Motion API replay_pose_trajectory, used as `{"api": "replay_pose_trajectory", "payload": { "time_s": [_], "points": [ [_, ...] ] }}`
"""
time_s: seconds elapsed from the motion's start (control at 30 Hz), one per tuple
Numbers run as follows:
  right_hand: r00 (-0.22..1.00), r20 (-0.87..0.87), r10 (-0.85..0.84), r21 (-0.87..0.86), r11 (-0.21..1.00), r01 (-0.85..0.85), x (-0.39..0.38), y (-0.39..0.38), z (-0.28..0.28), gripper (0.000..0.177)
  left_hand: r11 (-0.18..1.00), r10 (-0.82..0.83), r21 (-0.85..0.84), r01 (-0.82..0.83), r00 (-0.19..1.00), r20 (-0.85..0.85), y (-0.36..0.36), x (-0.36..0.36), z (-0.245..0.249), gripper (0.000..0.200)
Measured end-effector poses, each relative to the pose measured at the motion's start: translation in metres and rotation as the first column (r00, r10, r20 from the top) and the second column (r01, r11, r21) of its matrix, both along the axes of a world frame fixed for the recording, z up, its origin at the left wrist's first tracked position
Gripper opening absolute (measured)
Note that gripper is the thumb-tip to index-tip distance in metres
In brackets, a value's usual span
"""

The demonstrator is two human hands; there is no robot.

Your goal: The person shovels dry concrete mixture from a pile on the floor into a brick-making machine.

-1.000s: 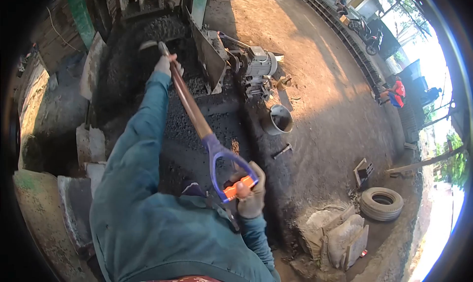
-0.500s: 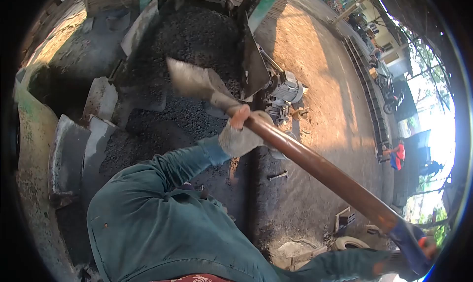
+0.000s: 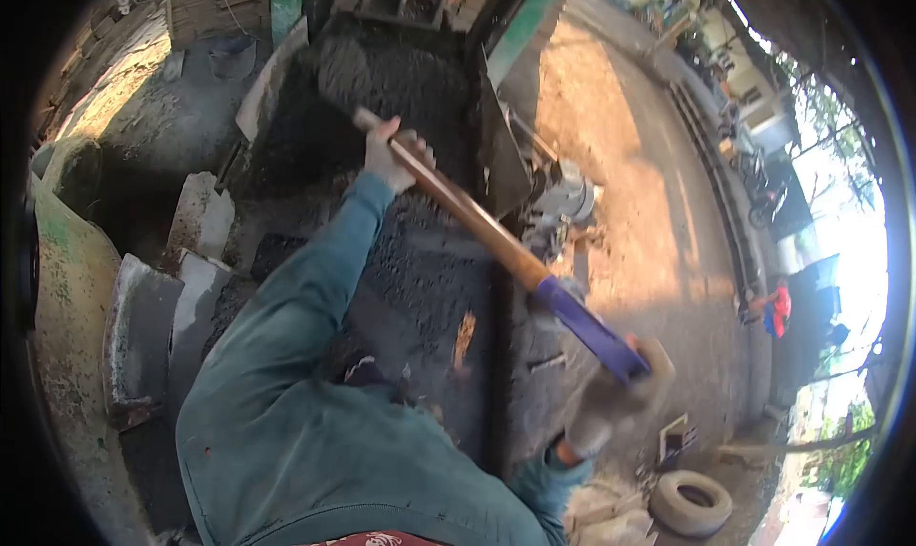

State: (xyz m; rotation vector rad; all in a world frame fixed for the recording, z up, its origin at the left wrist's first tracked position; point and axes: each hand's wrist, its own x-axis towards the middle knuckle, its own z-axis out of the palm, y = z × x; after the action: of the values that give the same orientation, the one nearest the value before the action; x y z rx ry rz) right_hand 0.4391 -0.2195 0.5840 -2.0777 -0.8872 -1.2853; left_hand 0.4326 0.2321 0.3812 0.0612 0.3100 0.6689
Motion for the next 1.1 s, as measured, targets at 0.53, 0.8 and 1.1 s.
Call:
{"api": "replay_pose_trajectory", "payload": {
  "time_s": [0.53, 0.8, 1.1],
  "points": [
    [0.410, -0.886, 0.217, 0.189, 0.976, -0.108, -0.012, -0.392, -0.203, 0.051, 0.936, -0.322, -0.301, 0.184, 0.792, -0.518, -0.374, -0.149, -0.119, 0.022],
    [-0.310, -0.921, 0.238, 0.029, 0.832, 0.553, -0.167, -0.399, -0.343, 0.042, 0.700, -0.708, -0.669, 0.250, 0.359, -0.608, -0.592, -0.133, -0.403, 0.018],
    [-0.350, -0.670, 0.654, 0.095, 0.544, 0.834, -0.168, -0.285, -0.472, 0.021, 0.613, -0.790, -0.692, 0.380, 0.269, -0.552, -0.551, -0.137, -0.472, 0.034]
  ]
}}
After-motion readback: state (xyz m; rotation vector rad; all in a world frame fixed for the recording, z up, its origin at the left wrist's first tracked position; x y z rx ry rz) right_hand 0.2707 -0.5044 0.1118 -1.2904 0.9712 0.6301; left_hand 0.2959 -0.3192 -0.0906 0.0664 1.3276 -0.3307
